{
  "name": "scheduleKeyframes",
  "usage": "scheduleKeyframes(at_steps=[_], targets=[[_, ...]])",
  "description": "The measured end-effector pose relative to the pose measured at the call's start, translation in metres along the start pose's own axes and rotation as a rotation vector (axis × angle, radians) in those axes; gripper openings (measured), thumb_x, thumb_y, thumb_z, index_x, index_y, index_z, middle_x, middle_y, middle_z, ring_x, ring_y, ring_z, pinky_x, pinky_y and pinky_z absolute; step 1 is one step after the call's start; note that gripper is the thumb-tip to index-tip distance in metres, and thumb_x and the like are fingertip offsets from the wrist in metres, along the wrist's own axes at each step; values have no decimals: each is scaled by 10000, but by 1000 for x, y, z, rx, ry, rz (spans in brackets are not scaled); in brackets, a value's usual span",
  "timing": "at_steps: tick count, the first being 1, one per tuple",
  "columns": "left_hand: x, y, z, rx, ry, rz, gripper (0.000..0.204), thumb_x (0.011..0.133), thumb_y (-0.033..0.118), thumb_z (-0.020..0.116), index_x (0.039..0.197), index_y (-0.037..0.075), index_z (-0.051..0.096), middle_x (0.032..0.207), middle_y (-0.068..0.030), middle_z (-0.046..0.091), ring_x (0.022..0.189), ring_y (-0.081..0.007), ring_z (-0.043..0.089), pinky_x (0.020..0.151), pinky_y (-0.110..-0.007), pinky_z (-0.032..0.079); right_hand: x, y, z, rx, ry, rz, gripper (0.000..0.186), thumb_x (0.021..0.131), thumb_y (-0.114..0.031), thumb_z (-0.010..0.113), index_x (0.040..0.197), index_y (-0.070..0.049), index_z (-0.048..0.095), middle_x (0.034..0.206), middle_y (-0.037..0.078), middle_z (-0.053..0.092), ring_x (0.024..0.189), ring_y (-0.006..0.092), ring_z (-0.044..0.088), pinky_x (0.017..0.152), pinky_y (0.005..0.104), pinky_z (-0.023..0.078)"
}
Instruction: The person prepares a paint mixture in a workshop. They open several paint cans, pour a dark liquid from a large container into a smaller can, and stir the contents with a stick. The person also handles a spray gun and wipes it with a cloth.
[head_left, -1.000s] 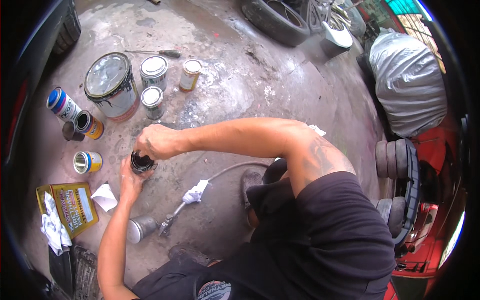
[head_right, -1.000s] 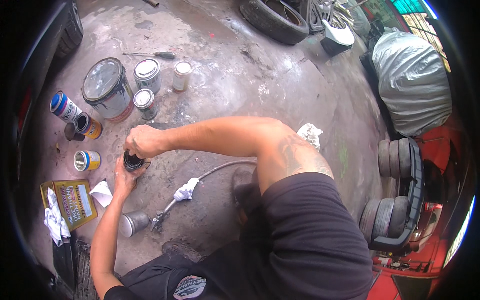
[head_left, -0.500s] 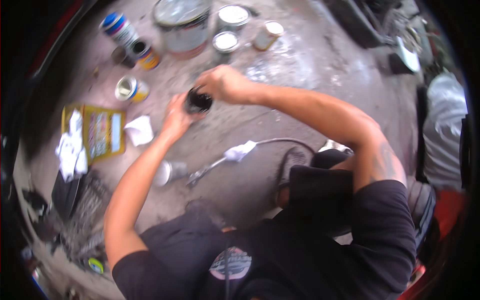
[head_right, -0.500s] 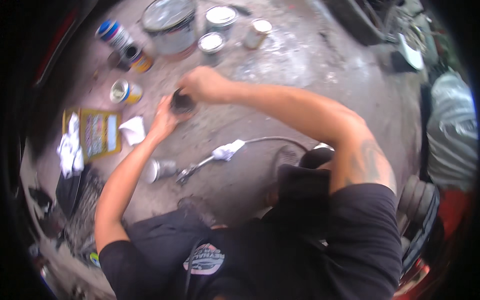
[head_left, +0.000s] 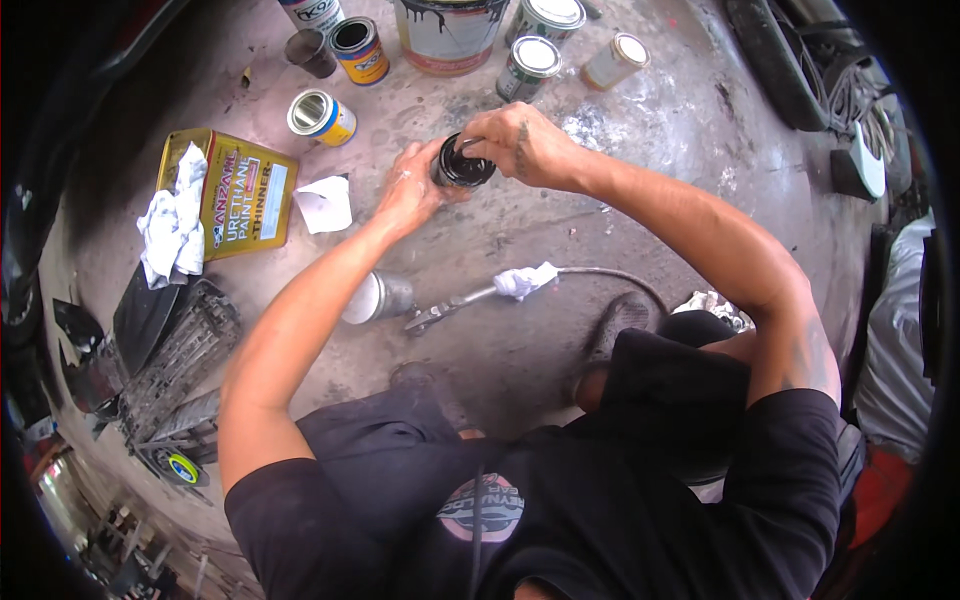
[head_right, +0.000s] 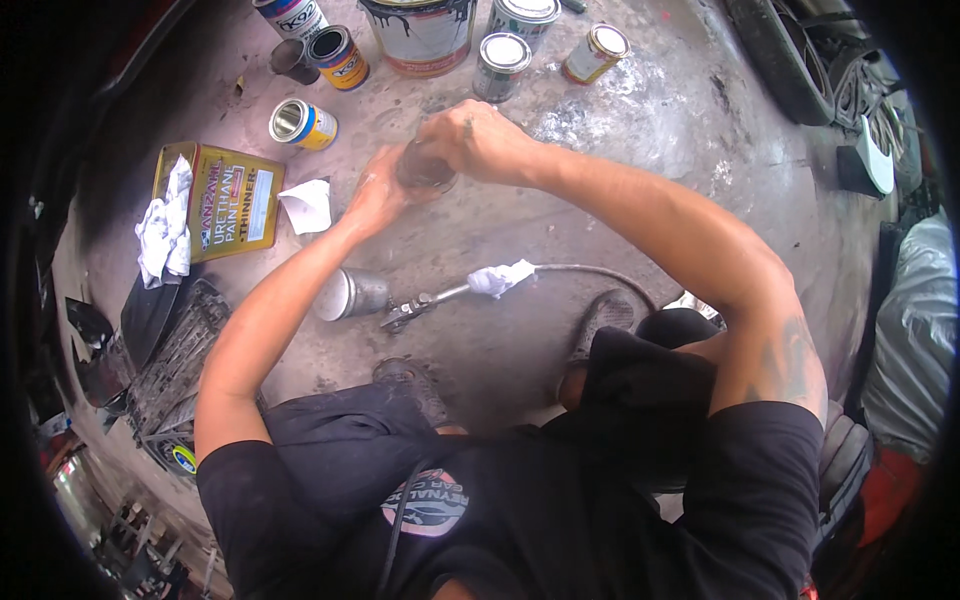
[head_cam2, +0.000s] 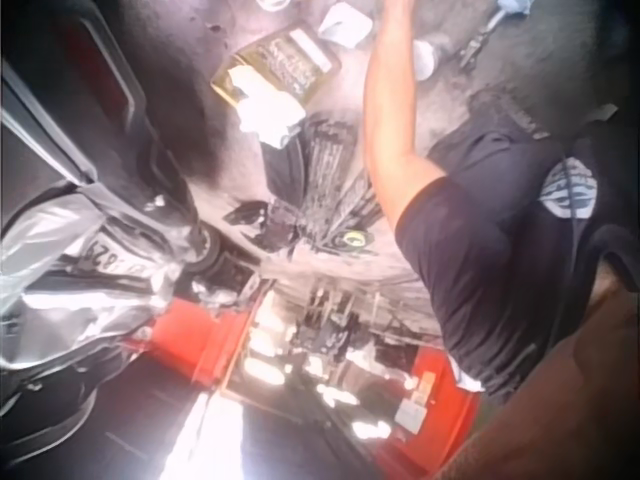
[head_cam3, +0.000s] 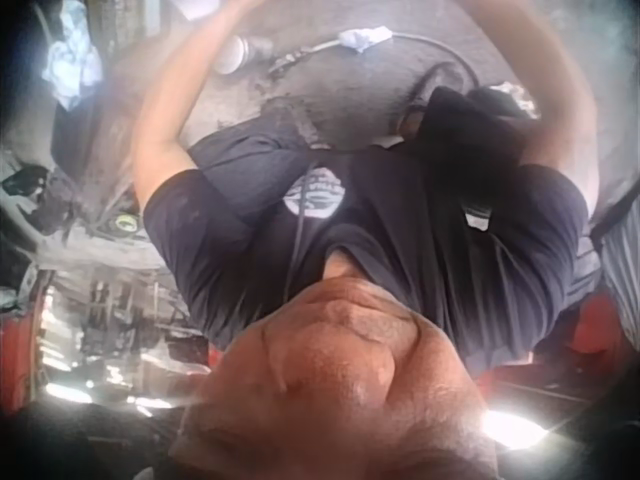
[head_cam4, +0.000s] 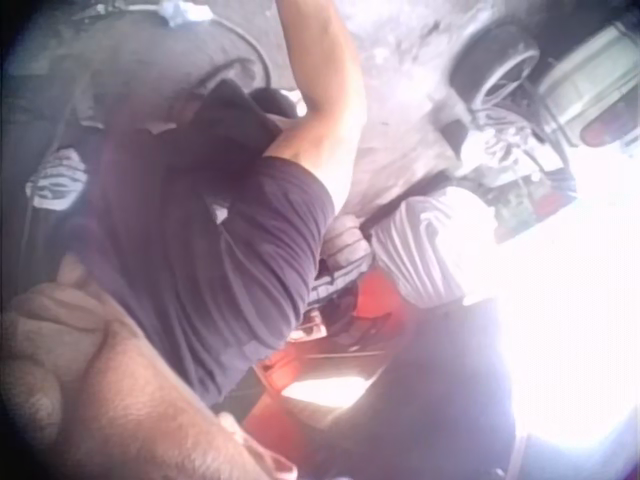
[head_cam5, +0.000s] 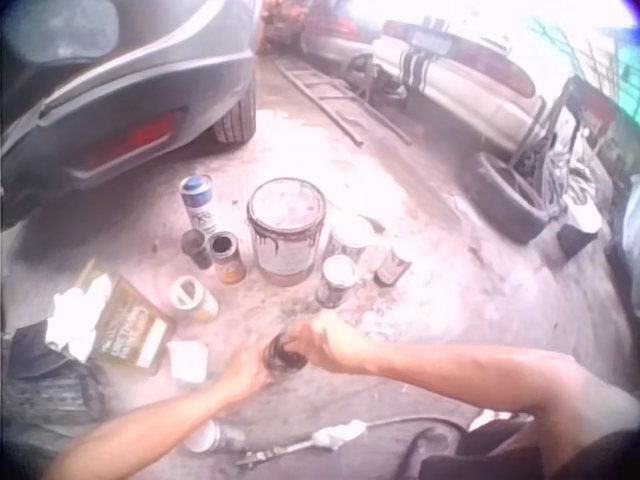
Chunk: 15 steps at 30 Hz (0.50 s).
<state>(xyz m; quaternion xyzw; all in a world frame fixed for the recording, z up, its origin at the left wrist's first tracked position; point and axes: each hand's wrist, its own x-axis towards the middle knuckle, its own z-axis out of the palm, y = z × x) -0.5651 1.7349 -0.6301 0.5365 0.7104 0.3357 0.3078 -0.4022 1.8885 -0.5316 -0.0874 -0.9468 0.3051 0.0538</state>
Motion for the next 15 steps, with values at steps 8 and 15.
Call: scheduleKeyframes(at_steps=[8,15], targets=[[3,-8,1,9,-27,13,845,633,229,957,1405,186,615,1189,-143,613,1184,-359,586,1027,-464,477,2,3,-4,-67,92,-4,201,889,-122,620,1007,1,724,965,229,729,908,428,699,818,484,563],[1,-9,2,-19,-6,35,851,634,230,957,1410,182,611,1189,-148,622,1177,-360,594,1031,-461,478,-3,3,1,38,-14,38,199,888,-132,645,1013,2,723,943,211,729,899,422,700,811,481,563]])
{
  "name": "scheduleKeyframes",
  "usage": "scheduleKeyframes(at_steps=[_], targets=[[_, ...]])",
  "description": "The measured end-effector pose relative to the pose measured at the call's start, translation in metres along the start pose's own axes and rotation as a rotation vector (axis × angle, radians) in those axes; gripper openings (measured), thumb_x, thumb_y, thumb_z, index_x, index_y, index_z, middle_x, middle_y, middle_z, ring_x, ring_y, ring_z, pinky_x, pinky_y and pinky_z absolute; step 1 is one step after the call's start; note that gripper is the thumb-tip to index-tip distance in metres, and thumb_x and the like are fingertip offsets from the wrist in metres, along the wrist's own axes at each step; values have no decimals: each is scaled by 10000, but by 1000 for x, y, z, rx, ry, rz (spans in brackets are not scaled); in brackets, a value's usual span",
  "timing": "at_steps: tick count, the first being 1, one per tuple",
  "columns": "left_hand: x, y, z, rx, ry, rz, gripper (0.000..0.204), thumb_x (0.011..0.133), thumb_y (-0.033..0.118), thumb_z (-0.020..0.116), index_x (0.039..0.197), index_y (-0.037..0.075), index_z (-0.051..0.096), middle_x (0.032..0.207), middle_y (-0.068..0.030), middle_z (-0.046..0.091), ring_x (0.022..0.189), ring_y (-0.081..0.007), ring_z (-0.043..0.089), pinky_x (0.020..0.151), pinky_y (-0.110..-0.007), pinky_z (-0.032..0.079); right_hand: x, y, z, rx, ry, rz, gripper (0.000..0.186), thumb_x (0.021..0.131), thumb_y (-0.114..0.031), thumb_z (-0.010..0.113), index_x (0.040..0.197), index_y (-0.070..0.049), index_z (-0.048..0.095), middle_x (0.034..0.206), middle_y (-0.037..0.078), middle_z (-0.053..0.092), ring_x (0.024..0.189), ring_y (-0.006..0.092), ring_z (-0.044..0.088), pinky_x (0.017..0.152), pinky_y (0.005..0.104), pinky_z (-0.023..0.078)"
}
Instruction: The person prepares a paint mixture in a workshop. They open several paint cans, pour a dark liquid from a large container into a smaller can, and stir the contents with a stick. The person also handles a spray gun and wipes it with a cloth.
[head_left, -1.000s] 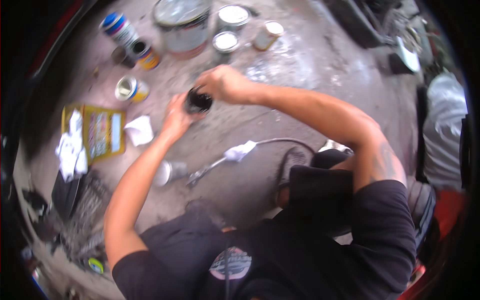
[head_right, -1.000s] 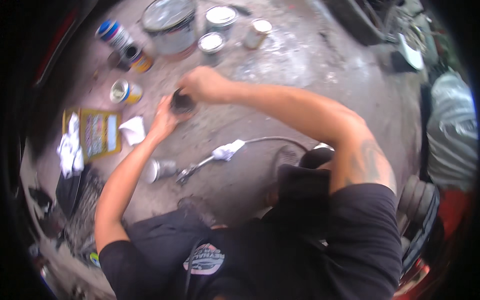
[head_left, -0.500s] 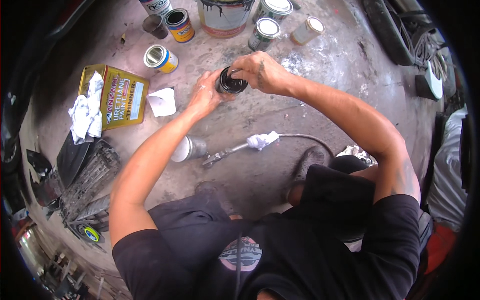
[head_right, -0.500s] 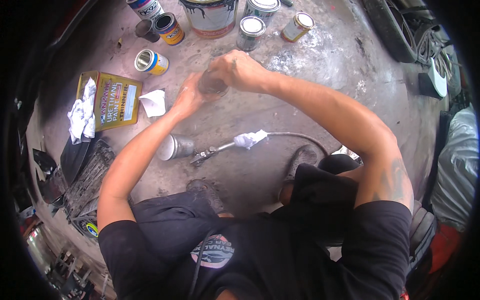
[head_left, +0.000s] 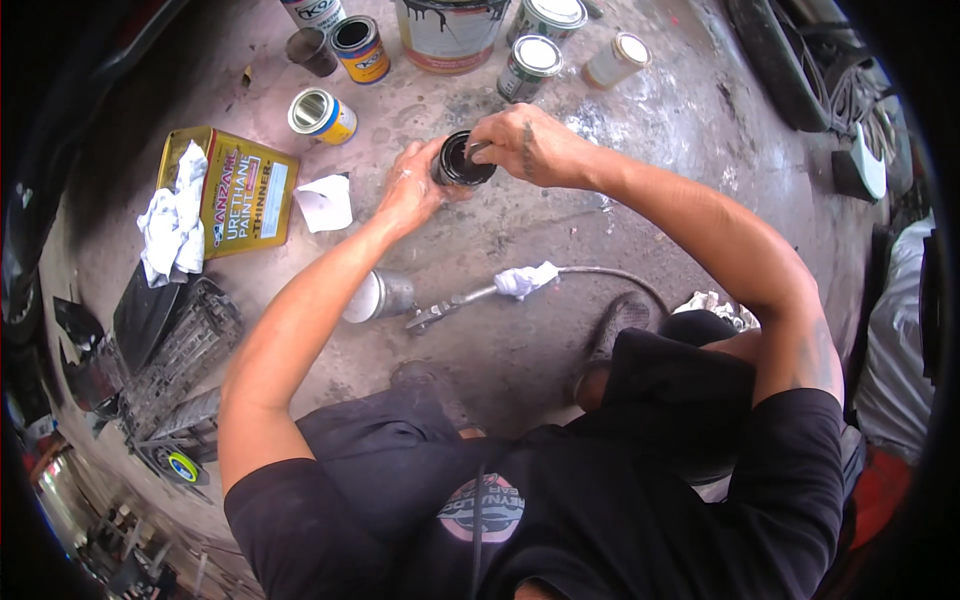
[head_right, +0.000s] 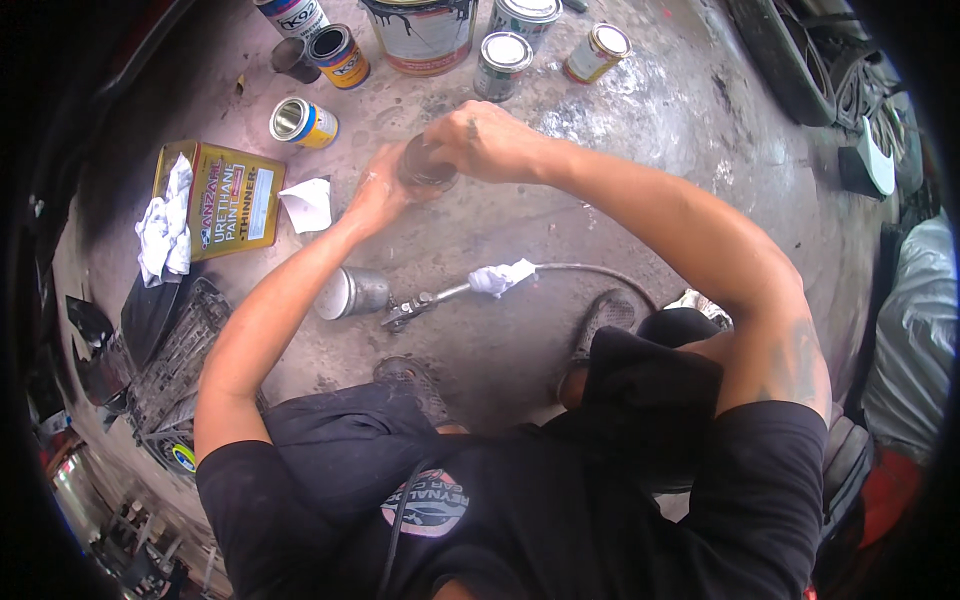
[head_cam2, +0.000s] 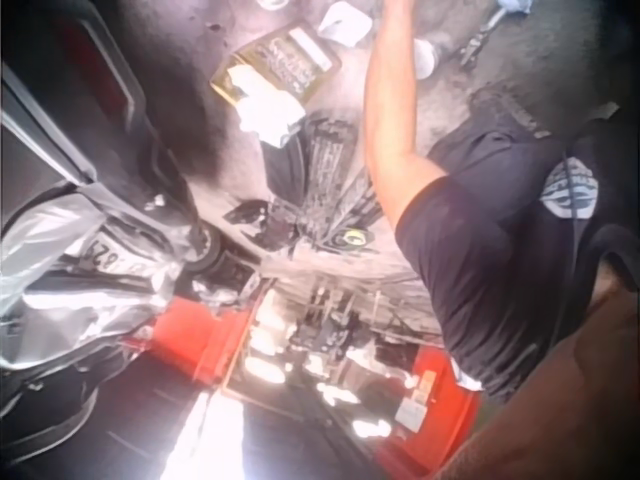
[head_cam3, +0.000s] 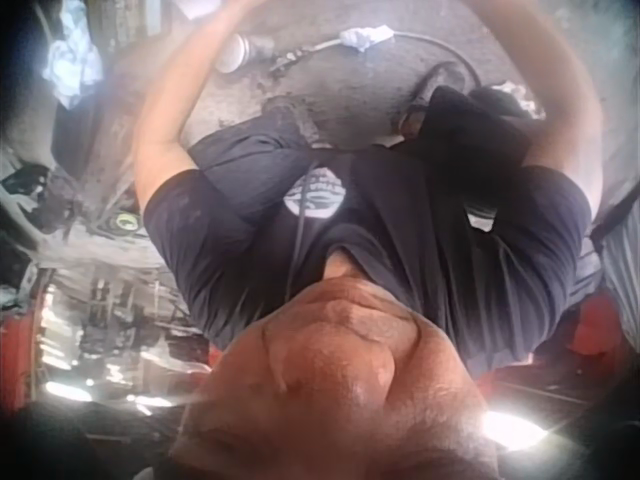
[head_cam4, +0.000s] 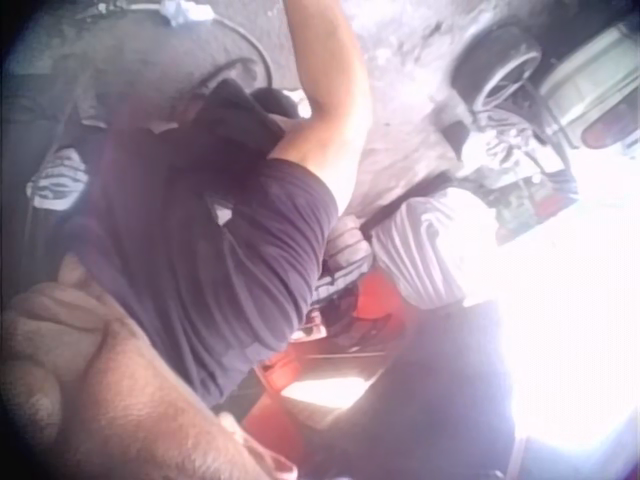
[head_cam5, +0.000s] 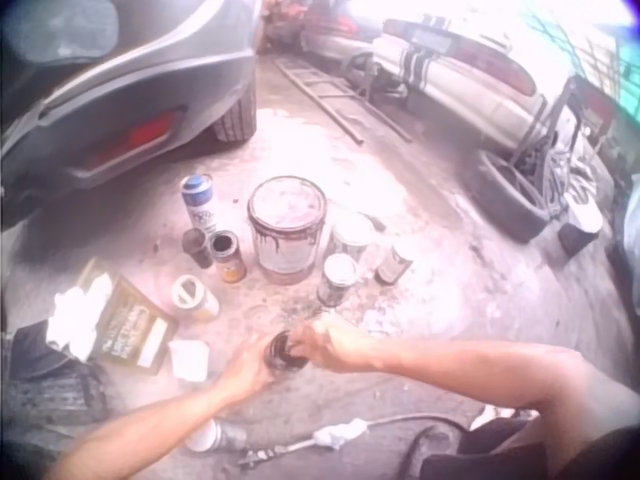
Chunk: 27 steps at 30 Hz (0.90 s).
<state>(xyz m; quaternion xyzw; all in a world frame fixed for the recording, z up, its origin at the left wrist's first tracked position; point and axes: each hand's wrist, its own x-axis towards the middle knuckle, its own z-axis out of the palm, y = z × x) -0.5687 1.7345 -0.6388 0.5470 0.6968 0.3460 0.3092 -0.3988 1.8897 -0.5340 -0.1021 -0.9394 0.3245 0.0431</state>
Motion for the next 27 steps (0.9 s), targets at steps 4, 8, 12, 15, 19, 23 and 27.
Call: scheduleKeyframes(at_steps=[4,8,12,15,19,23,27], targets=[[2,6,-1,33,-21,-9,854,635,233,956,1413,179,608,1192,-150,622,1183,-362,592,1027,-456,480,0,1,-7,-86,60,-36,207,888,-142,641,1010,7,718,939,221,728,891,420,701,795,485,560],[2,-17,9,-4,-20,1,852,639,243,956,1412,185,604,1190,-155,621,1178,-365,592,1015,-454,485,7,-6,1,51,66,-78,205,892,-148,636,996,10,715,935,224,723,877,413,701,775,490,556],[-4,-3,5,17,78,25,835,640,260,956,1389,180,595,1180,-158,615,1162,-378,586,1000,-466,486,3,-6,-6,3,-91,24,163,896,-79,664,1012,22,716,934,212,704,889,414,690,803,471,549],[-3,9,0,6,31,-29,835,636,244,957,1384,182,591,1177,-155,616,1165,-382,582,1004,-469,480,3,-2,-14,-107,-6,-79,167,900,-90,670,1021,15,717,930,212,707,884,411,691,800,471,548],[1,0,1,-55,-44,-34,843,653,219,938,1406,152,564,1203,-166,607,1192,-385,573,1035,-476,465,12,1,-1,-47,106,-231,169,905,-110,677,1010,18,711,921,209,704,861,407,690,780,470,549],[-5,16,-13,36,59,34,706,736,98,816,1388,96,546,1253,-187,583,1230,-395,553,1072,-480,446,5,1,-4,23,-62,-51,180,905,-118,678,1015,20,708,946,207,710,886,403,692,792,464,553],[3,12,-55,128,328,262,552,761,-35,610,1304,44,545,1276,-201,549,1260,-399,525,1095,-485,424,3,10,-5,-85,-22,-80,186,906,-114,669,1022,27,706,977,207,712,918,404,688,808,464,553]])
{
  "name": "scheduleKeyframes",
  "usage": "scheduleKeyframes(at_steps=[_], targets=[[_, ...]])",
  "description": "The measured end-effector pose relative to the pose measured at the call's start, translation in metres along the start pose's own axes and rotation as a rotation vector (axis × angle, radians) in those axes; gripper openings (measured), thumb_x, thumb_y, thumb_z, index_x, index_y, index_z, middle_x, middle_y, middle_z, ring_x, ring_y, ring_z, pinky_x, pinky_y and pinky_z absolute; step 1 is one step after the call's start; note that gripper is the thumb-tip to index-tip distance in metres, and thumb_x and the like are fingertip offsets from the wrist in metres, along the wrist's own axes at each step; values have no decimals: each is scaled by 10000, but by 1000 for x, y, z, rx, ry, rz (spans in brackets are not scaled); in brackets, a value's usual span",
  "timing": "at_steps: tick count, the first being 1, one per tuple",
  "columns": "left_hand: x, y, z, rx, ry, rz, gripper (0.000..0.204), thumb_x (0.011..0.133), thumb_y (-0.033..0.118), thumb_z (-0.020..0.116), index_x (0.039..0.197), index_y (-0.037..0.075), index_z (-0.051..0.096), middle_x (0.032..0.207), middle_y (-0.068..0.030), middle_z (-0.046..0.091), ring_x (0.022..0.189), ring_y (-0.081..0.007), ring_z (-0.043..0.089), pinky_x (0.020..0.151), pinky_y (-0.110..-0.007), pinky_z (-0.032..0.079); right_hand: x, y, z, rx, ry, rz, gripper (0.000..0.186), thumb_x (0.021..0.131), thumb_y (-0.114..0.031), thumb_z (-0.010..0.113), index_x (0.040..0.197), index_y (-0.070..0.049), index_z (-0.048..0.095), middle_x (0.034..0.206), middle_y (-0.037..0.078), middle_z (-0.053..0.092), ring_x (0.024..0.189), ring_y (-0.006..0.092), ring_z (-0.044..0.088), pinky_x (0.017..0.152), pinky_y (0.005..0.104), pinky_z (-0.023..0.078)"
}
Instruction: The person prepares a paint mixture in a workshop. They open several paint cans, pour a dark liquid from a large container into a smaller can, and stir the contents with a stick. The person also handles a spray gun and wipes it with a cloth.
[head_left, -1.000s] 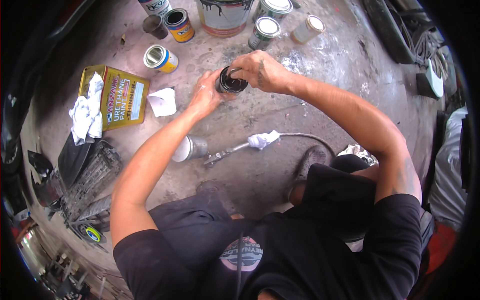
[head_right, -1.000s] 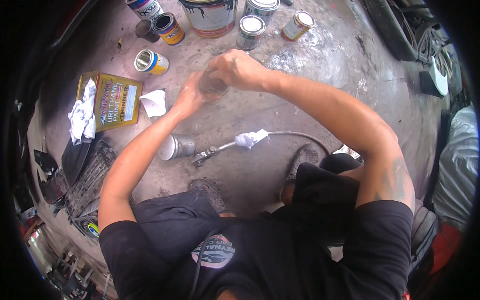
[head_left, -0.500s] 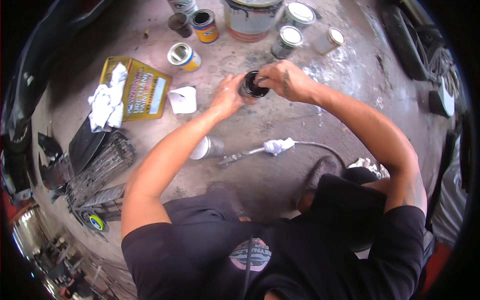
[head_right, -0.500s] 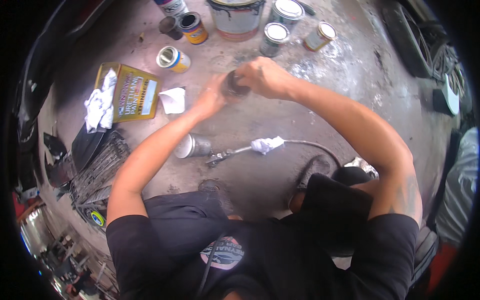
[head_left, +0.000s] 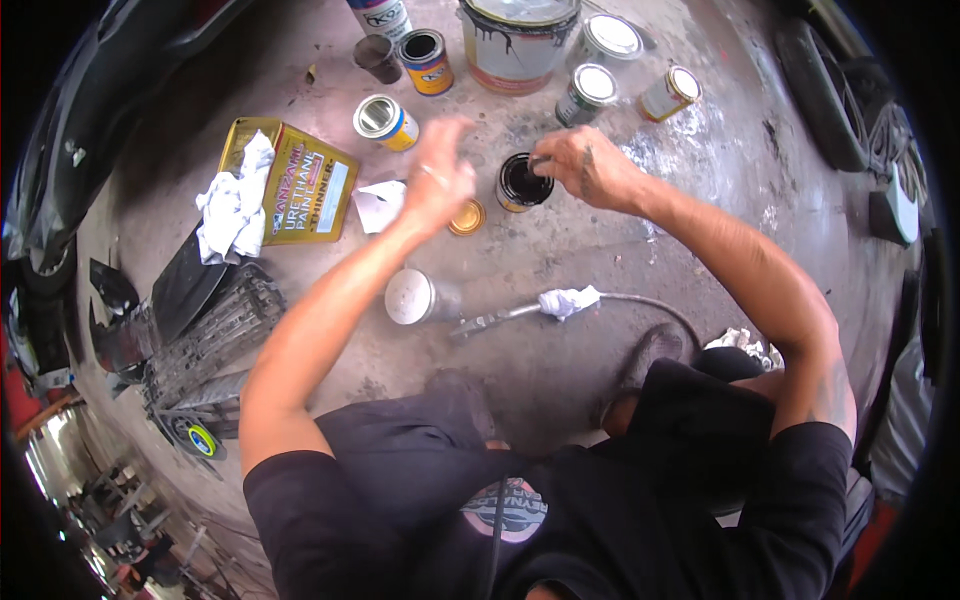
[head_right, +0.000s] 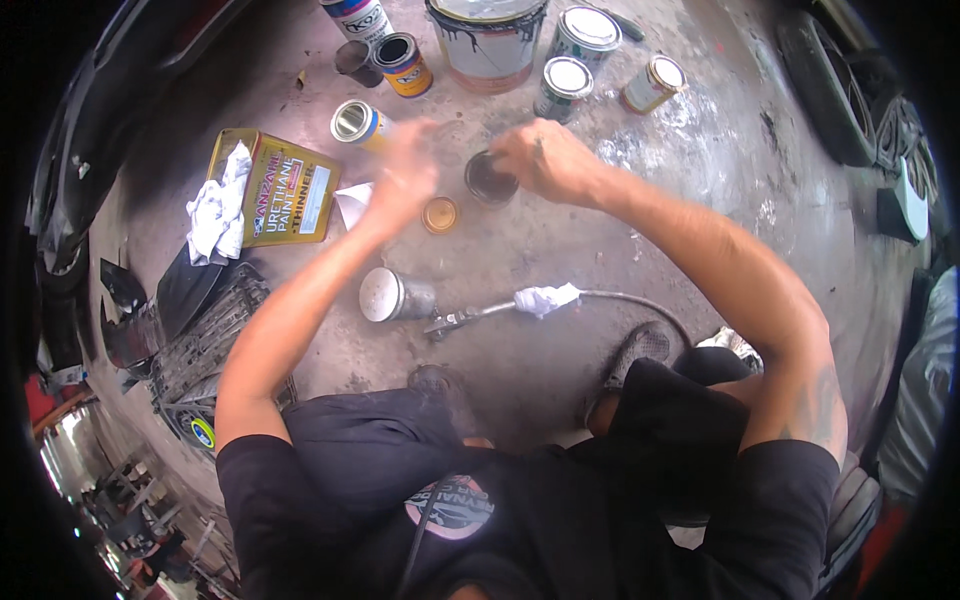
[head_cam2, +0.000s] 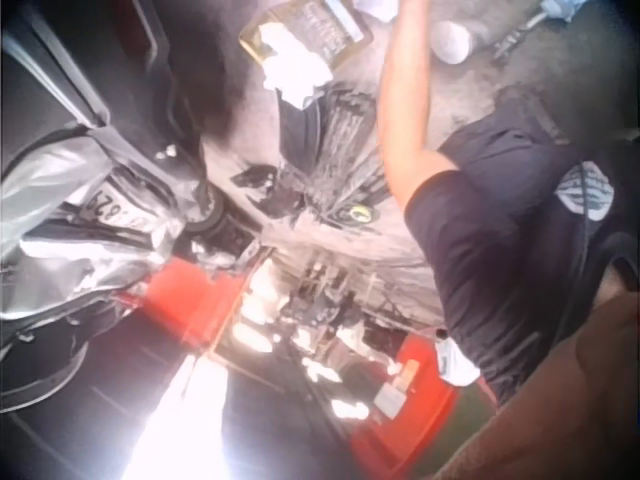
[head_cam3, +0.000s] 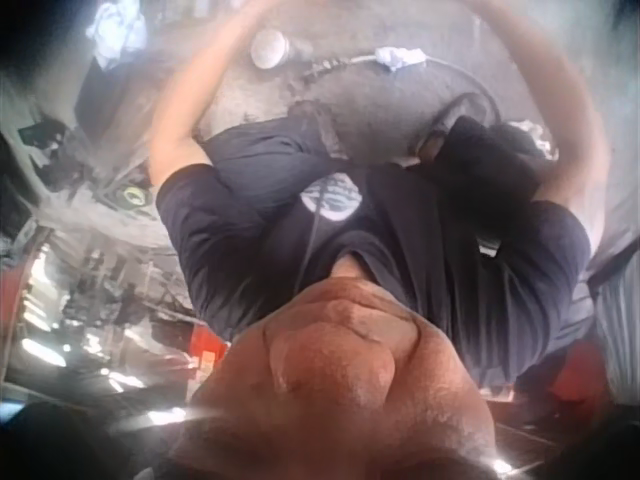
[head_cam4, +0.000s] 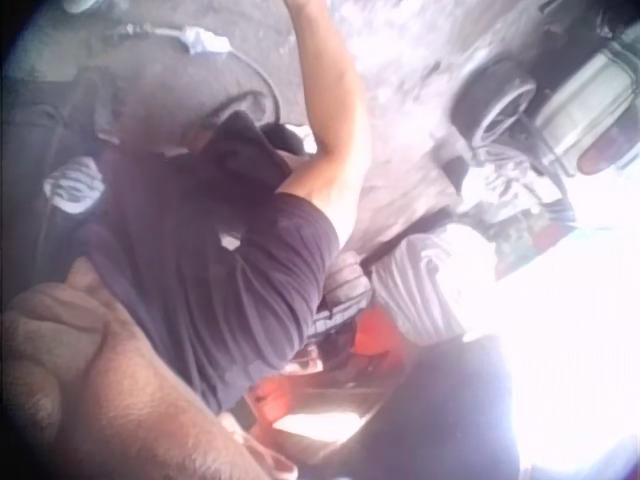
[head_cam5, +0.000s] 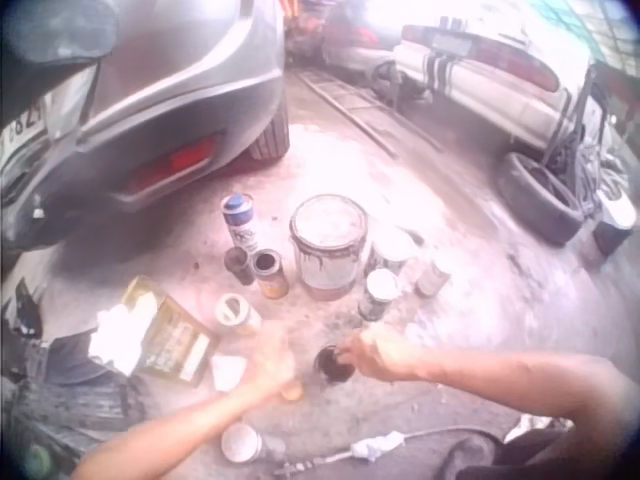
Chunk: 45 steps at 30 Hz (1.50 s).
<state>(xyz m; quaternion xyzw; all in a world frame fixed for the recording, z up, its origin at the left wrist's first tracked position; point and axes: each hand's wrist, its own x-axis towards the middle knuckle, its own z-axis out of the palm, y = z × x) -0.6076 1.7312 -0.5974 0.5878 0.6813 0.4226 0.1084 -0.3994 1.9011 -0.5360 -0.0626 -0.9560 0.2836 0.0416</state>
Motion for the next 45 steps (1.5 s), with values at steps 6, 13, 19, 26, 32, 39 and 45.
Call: scheduleKeyframes(at_steps=[6,13,19,26,32,39,45], targets=[[45,-29,-67,380,343,-84,659,797,119,748,1381,-21,477,1335,-239,507,1301,-413,481,1123,-479,391,5,-5,5,107,69,23,182,886,-109,648,1001,11,724,1017,207,717,943,401,691,821,466,558],[27,-61,-60,330,233,-439,1139,730,383,929,1544,-76,277,1492,-364,406,1420,-427,418,1173,-478,356,2,-9,-8,-15,25,62,174,901,-75,657,1025,33,714,1032,208,719,929,400,696,809,441,562],[25,-103,-58,115,109,-575,1004,715,299,941,1482,-38,388,1347,-283,609,1242,-370,620,1079,-419,470,2,-5,0,105,-11,-55,173,892,-42,643,1035,34,705,997,201,713,901,402,690,792,444,558],[23,-52,-53,7,129,-298,772,747,135,873,1386,18,457,1243,-169,654,1171,-292,646,1021,-389,500,4,1,0,29,112,11,186,874,-136,668,985,7,714,993,204,727,905,405,701,805,470,560],[28,6,-64,-69,45,-167,731,788,101,791,1429,69,442,1298,-134,625,1194,-250,635,1047,-363,480,1,-12,2,133,-46,88,197,893,-86,653,1035,43,694,997,233,701,957,416,677,840,458,556],[34,16,-64,108,142,166,743,703,25,807,1382,80,511,1408,-152,536,1350,-339,511,1135,-431,419,1,-2,3,15,152,-17,122,861,-109,639,902,-2,680,874,222,699,864,434,684,761,493,548],[35,23,-73,123,168,198,804,639,35,850,1374,81,529,1408,-157,541,1340,-364,507,1129,-462,431,1,-17,1,68,-51,79,182,844,-38,664,994,57,703,995,237,705,936,417,690,819,471,560]])
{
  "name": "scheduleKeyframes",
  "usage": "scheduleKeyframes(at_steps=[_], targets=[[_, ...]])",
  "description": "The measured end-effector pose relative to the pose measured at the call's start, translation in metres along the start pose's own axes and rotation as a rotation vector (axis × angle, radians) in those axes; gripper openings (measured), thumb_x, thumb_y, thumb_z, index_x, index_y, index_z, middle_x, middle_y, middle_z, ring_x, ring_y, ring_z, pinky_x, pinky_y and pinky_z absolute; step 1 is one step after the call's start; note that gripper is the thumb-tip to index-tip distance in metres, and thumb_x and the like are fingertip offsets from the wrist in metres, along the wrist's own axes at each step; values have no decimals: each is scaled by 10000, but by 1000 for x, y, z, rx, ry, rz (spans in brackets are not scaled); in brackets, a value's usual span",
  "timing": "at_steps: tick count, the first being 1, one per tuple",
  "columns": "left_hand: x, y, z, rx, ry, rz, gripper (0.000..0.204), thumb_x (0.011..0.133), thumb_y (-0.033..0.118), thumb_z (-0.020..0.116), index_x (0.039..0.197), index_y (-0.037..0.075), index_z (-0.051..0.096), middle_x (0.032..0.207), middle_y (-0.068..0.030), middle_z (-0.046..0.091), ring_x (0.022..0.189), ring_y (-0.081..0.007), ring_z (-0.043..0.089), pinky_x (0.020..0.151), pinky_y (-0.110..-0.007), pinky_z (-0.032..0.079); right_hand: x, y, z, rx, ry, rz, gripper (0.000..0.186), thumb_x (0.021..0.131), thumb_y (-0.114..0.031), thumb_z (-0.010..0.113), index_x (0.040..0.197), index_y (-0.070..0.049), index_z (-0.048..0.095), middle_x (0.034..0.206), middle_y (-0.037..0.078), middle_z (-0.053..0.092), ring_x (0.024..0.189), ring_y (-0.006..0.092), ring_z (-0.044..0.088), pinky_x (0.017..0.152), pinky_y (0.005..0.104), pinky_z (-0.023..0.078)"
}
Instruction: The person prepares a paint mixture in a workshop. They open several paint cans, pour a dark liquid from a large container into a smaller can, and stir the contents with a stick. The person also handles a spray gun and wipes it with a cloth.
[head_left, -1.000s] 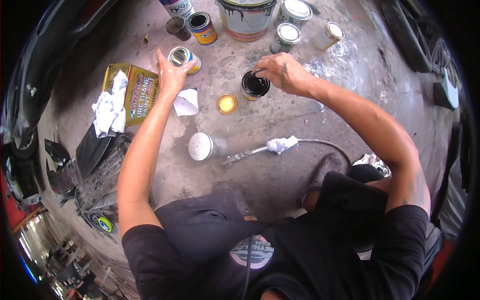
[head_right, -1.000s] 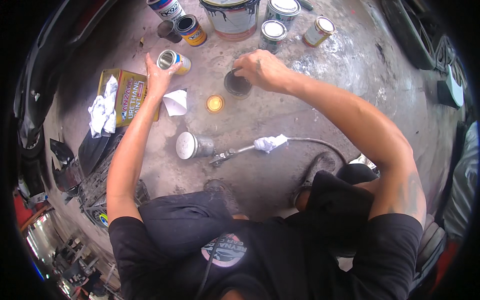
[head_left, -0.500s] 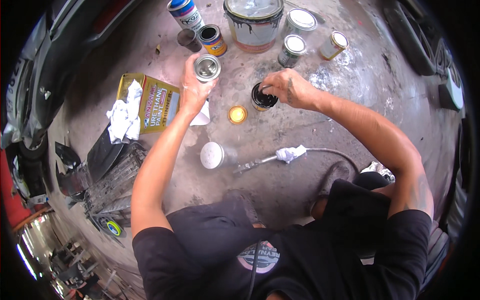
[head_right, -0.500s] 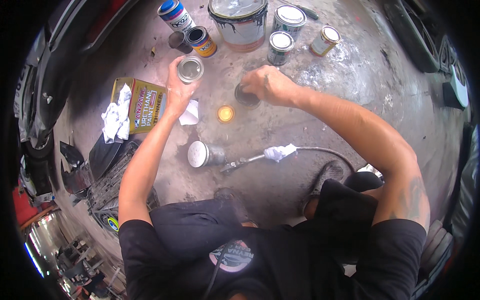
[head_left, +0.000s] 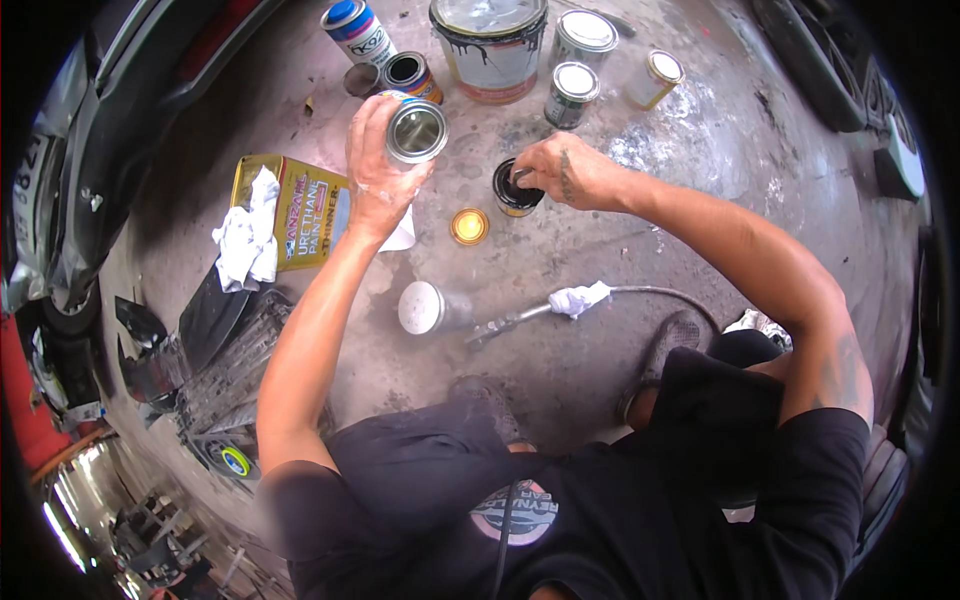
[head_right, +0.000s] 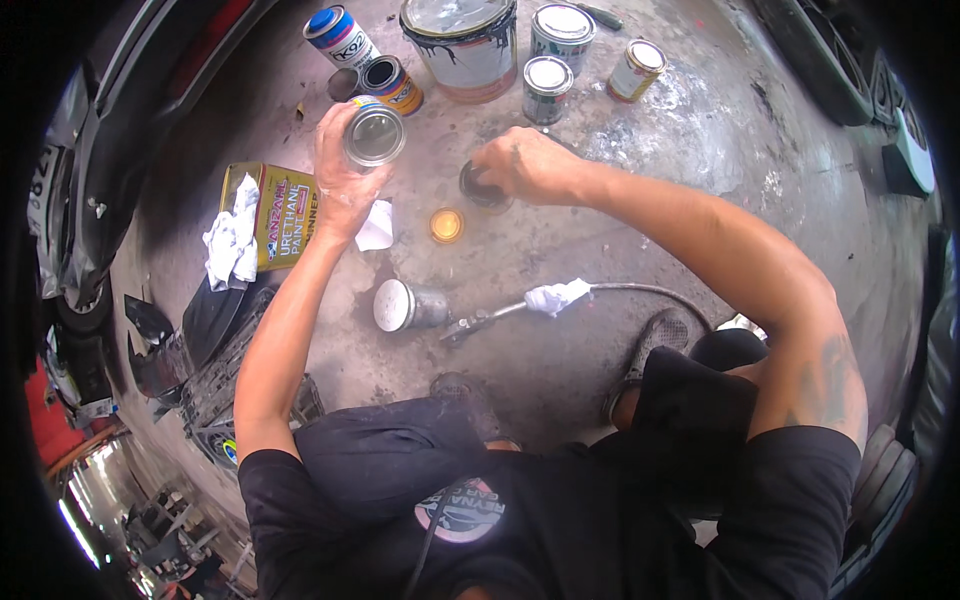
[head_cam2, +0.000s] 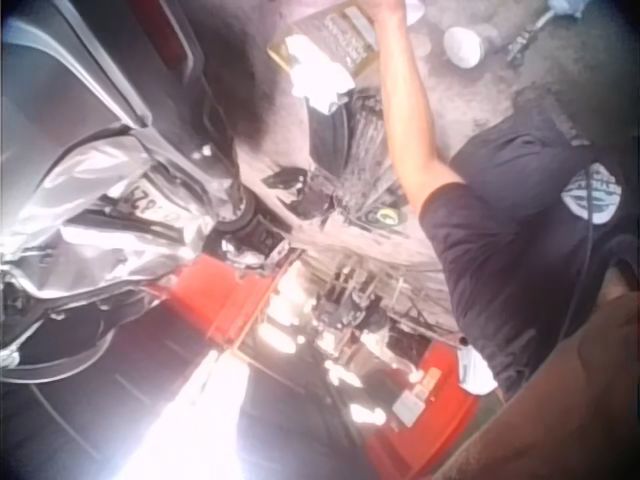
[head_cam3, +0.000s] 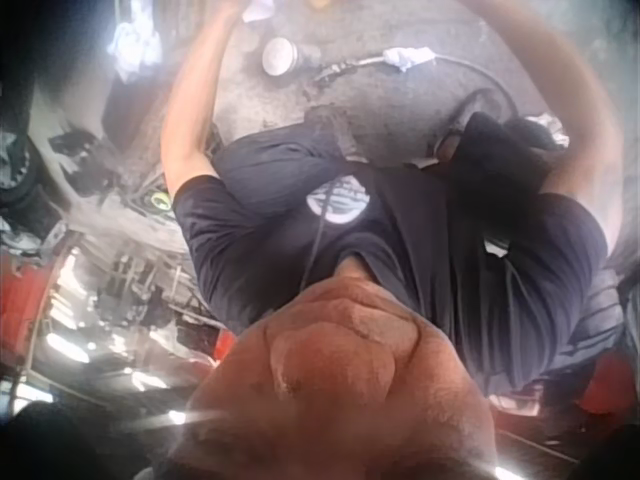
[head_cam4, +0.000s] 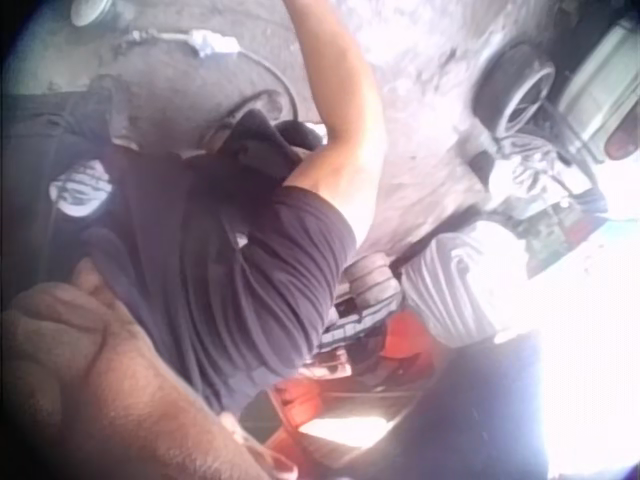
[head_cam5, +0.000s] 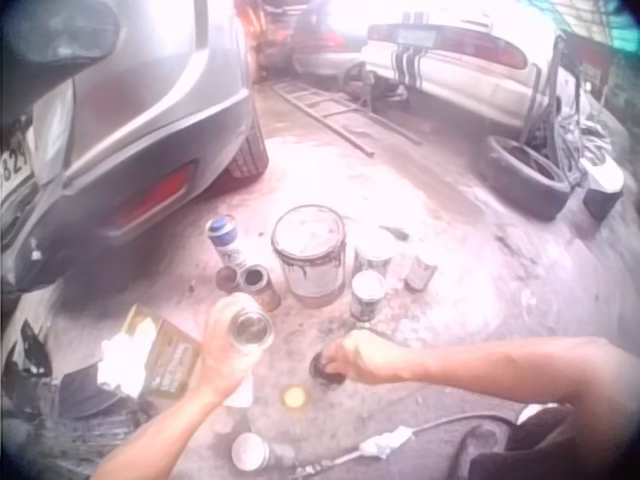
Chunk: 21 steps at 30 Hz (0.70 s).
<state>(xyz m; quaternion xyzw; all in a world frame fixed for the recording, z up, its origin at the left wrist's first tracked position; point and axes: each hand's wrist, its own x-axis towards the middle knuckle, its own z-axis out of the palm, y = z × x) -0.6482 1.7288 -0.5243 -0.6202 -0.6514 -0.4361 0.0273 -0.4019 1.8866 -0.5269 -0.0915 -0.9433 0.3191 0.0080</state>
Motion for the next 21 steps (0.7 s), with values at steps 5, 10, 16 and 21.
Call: scheduleKeyframes(at_steps=[5,10,16,21], targets=[[-2,5,4,-71,-47,-71,776,665,18,819,1379,70,520,1403,-149,536,1319,-340,528,1124,-432,434,-3,9,0,-35,198,-41,138,865,-134,640,894,-5,678,875,226,701,854,439,678,757,501,540],[-17,1,11,-93,-160,-115,792,681,28,806,1411,63,499,1404,-151,532,1349,-329,524,1137,-408,430,1,8,8,87,148,-43,132,857,-133,648,866,-3,673,890,219,703,866,432,679,750,495,542],[-23,1,16,-56,-176,-139,790,676,50,825,1398,45,504,1405,-169,538,1354,-343,524,1126,-410,440,-1,4,-6,-103,97,-15,202,873,-78,682,1030,46,706,939,256,705,906,428,694,795,477,562],[-30,-8,20,-5,-202,-130,791,673,147,857,1388,67,527,1415,-173,539,1339,-377,519,1127,-470,421,10,8,4,-33,141,-53,225,873,-85,684,1061,37,709,1012,258,711,949,415,696,820,457,564]])
